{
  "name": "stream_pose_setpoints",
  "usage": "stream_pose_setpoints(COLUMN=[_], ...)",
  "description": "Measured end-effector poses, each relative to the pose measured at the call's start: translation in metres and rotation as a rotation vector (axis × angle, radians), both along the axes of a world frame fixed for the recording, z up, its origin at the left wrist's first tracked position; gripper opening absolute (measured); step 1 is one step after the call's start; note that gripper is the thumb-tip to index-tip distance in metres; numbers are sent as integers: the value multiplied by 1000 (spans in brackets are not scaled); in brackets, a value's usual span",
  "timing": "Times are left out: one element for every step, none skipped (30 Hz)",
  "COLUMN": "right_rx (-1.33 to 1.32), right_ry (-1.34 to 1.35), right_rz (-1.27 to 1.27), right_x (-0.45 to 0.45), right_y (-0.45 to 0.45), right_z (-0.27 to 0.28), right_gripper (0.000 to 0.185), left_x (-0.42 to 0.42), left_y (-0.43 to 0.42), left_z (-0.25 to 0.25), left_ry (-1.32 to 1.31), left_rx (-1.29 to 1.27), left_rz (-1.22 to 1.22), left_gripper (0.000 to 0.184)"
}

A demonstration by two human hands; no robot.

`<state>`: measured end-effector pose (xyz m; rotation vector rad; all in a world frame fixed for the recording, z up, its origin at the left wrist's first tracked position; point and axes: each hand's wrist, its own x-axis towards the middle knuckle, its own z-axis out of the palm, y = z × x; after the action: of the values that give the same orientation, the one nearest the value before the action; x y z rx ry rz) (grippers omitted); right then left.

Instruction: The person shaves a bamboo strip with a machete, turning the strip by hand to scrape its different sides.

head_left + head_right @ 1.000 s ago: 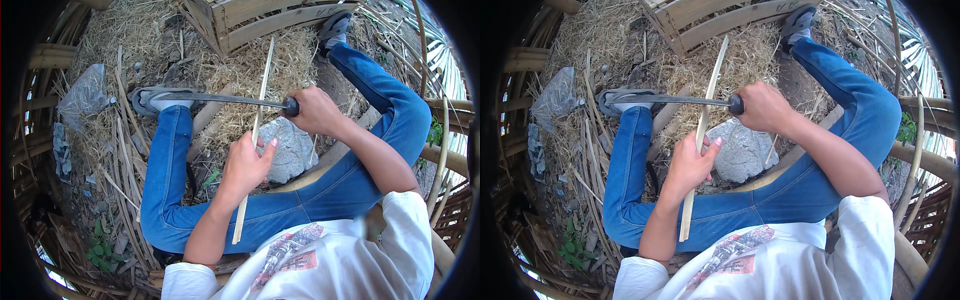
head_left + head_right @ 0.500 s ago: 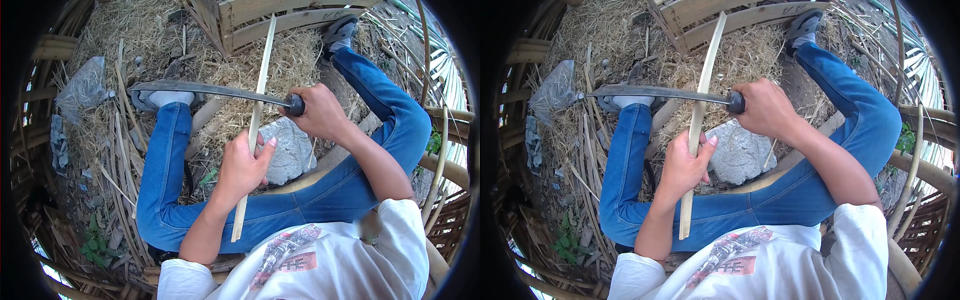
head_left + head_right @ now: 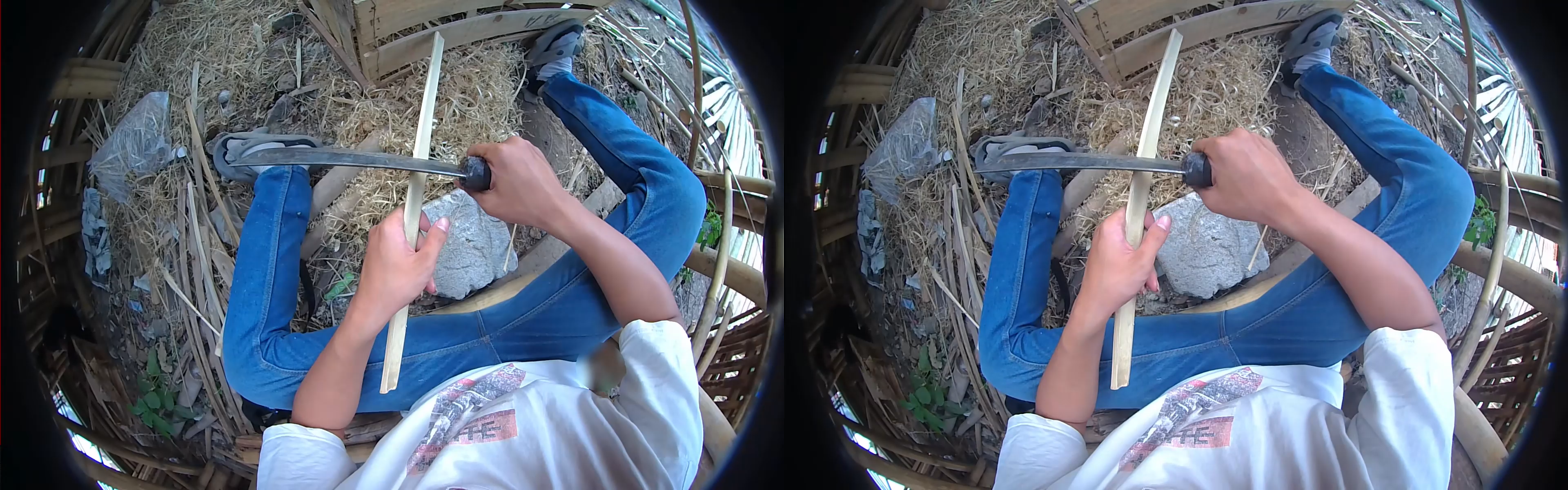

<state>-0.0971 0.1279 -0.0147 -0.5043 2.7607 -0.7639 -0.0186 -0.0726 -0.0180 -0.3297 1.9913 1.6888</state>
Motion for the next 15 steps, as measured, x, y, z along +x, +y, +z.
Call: stream_pose_setpoints(right_rx=[12, 25, 38, 28, 18, 6, 4, 1, 0, 2, 3, 5, 10, 16, 20], right_ry=[-23, -44, -67, -78, -91, -102, -98, -94, -90, -78, -66, -52, -60, -68, -75], right_rz=[3, 6, 8, 4, 0, -3, -4, -5, -7, -3, 1, 6, 20, 33, 46], right_x=[0, -1, -1, -1, -1, -1, -1, -1, -1, 0, 1, 1, 1, 1, 1], right_y=[-1, -3, -4, -4, -5, -5, -6, -5, -5, -5, -5, -5, -5, -4, -4], right_z=[4, 10, 14, 16, 18, 19, 18, 17, 17, 16, 14, 13, 14, 16, 18], right_gripper=[24, 24, 24, 24, 24, 24, 24, 24, 24, 24, 24, 24, 23, 23, 22], left_x=[0, 0, 0, 1, 1, 1, 0, -1, -3, -3, -2, -2, -2, -3, -3], left_y=[0, 0, 0, 1, 1, 0, -1, -3, -3, -3, -3, -3, -2, -1, -1], left_z=[2, 5, 7, 7, 7, 7, 7, 8, 8, 6, 2, 0, 0, 1, 1], left_ry=[-4, -7, -11, -7, -3, 2, -11, -25, -40, -40, -39, -38, -29, -20, -10], left_rx=[-2, -3, -3, 9, 20, 30, 35, 39, 44, 37, 30, 23, 8, -8, -25], left_rz=[-2, -5, -8, -5, -1, 2, 1, -1, -4, -7, -10, -13, -16, -20, -25], left_gripper=[31, 31, 31, 31, 31, 30, 30, 31, 31, 31, 31, 31, 31, 31, 31])
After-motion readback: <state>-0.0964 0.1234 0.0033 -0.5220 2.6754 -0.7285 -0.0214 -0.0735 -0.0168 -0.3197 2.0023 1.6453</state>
